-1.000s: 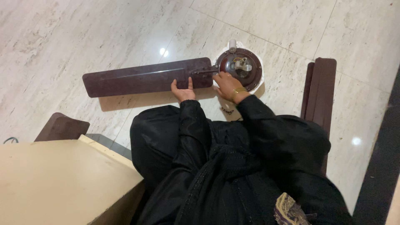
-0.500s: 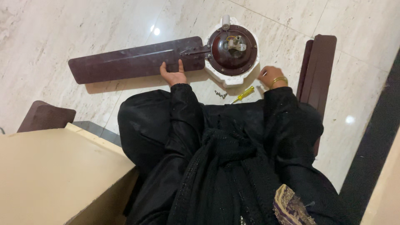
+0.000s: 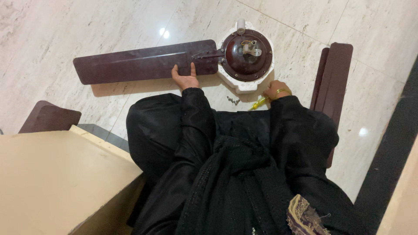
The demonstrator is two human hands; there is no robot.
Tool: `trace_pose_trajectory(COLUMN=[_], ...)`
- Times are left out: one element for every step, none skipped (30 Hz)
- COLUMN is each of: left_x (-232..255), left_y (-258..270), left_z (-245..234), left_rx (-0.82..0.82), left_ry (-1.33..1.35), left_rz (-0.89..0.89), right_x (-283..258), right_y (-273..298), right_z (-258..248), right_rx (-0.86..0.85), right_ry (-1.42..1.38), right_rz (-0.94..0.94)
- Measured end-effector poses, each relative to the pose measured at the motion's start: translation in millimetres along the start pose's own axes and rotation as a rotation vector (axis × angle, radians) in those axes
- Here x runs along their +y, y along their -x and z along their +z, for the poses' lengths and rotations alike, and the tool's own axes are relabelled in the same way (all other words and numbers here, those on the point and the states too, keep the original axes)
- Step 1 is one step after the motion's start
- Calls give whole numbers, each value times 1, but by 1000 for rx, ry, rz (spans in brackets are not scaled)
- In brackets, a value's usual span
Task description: The person attaches two fan blades to the central motor housing on the floor, using a screwdriver to tighten the screws securing each blade.
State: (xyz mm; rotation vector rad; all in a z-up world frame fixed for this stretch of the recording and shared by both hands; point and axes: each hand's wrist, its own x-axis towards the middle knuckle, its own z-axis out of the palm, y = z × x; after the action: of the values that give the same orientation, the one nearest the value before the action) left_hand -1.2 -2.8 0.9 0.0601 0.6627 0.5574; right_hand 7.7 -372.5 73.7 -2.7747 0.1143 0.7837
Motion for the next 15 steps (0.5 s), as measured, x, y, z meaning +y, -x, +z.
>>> trace_pose_trajectory(left_x=[0, 0, 0, 1, -1, -3, -3, -4, -4, -4, -4, -5, -6, -7, -6], left_y=[-1, -2, -2, -3, -4, -5, -6, -6, -8, -10, -10, -10, -10, -10, -10], left_z=[0, -1, -1, -2, -2, -2, -3, -4, -3, -2, -3, -4, -4, -4, -4], left_rx=[8, 16, 25, 22, 17, 13, 24, 35, 43, 50, 62, 73, 65, 56, 48], left_ry=[0, 0, 2, -2, -1, 0, 2, 4, 4, 4, 2, 0, -1, -2, -5], left_rz=[-1, -1, 0, 4, 7, 10, 10, 10, 10, 10, 8, 5, 9, 13, 19], right_x=[0, 2, 3, 1, 0, -3, -9, -16, -24, -34, -44, -54, -64, -74, -83], right_y=[2, 7, 12, 18, 23, 29, 36, 42, 46, 47, 50, 52, 52, 52, 53], right_z=[-5, -13, -23, -32, -44, -54, -61, -66, -71, -73, -72, -70, -68, -65, -62], right_rx=[-27, -54, -83, -74, -62, -50, -15, 19, 54, 108, 157, 205, 226, 246, 262], right_ry=[-58, -117, -172, -167, -158, -149, -256, -364, -474, -599, -724, -848, -918, -989, -1062], right_rz=[12, 24, 34, -3, -41, -79, -134, -189, -244, -325, -402, -479, -540, -601, -663])
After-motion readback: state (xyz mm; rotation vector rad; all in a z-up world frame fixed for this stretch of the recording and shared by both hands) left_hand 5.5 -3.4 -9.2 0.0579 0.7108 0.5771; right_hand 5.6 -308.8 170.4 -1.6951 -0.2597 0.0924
